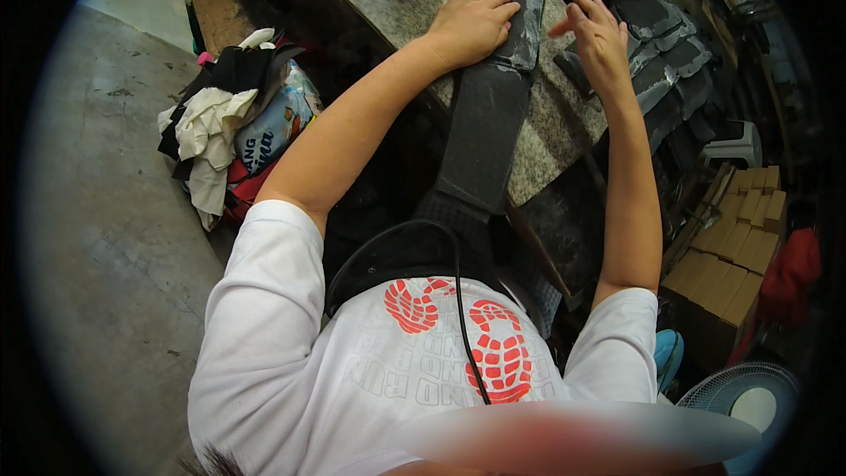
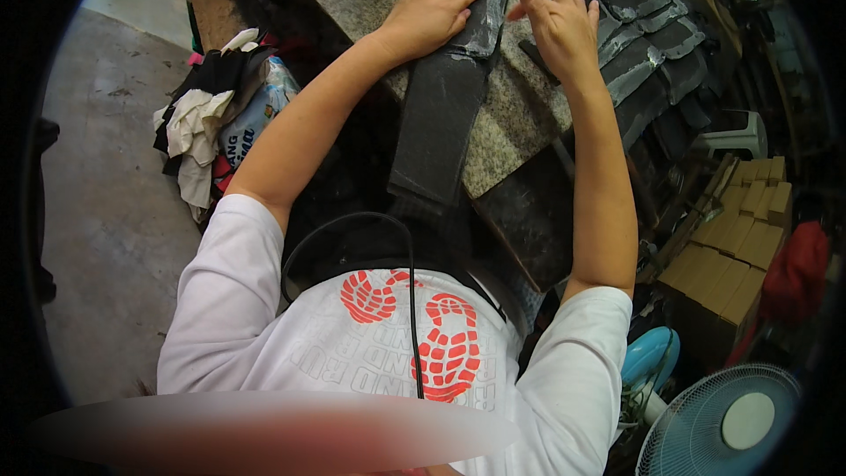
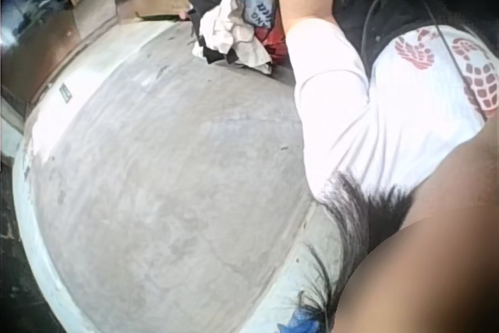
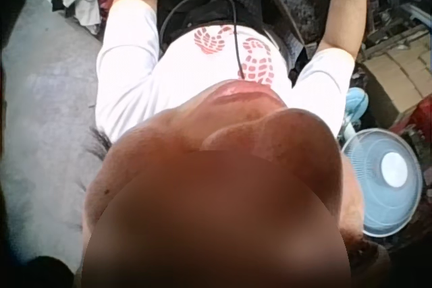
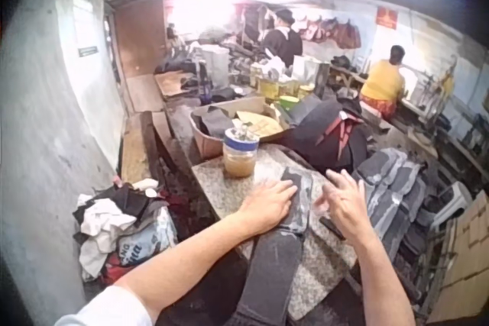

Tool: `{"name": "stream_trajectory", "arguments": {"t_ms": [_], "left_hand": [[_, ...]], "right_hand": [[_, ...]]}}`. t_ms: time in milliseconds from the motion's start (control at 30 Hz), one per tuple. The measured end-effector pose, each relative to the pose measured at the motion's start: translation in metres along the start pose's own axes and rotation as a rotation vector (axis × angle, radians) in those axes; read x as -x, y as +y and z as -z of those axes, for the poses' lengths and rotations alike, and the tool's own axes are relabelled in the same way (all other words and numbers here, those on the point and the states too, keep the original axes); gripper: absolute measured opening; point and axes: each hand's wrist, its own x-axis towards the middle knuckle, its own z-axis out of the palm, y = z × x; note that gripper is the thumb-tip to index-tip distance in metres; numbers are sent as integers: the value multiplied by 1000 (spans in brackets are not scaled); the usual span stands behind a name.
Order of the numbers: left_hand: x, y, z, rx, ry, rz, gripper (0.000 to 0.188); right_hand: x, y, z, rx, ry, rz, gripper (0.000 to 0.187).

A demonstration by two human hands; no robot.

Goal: The person repeatedly applies a beige paste from a small jar onto black rubber strips using a small brush. They spread the paste evenly across the surface of each strip and place the treated pieces on a nearby stack.

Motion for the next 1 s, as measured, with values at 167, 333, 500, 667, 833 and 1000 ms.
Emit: {"name": "stream_trajectory", "arguments": {"t_ms": [167, 333, 500, 667, 833, 1000], "left_hand": [[-1, 0, 3, 48, -24, -10, 39], [0, 2, 5, 52, -52, 17, 39], [1, 2, -3, 76, 19, 27, 40], [-6, 2, -6, 28, 5, 39, 43], [-23, -6, 10, 61, 479, -48, 50], [-33, -54, 32, -35, 1033, 242, 55]], "right_hand": [[-46, -3, -50, 386, 40, 162, 41], [-60, 0, -62, 615, -219, 78, 44], [-57, 4, -40, 672, -237, -19, 44], [-53, 14, 4, 825, -61, 100, 39], [-72, 17, 39, 319, 149, -97, 46], [-87, 0, 45, 149, 124, 105, 46]]}}
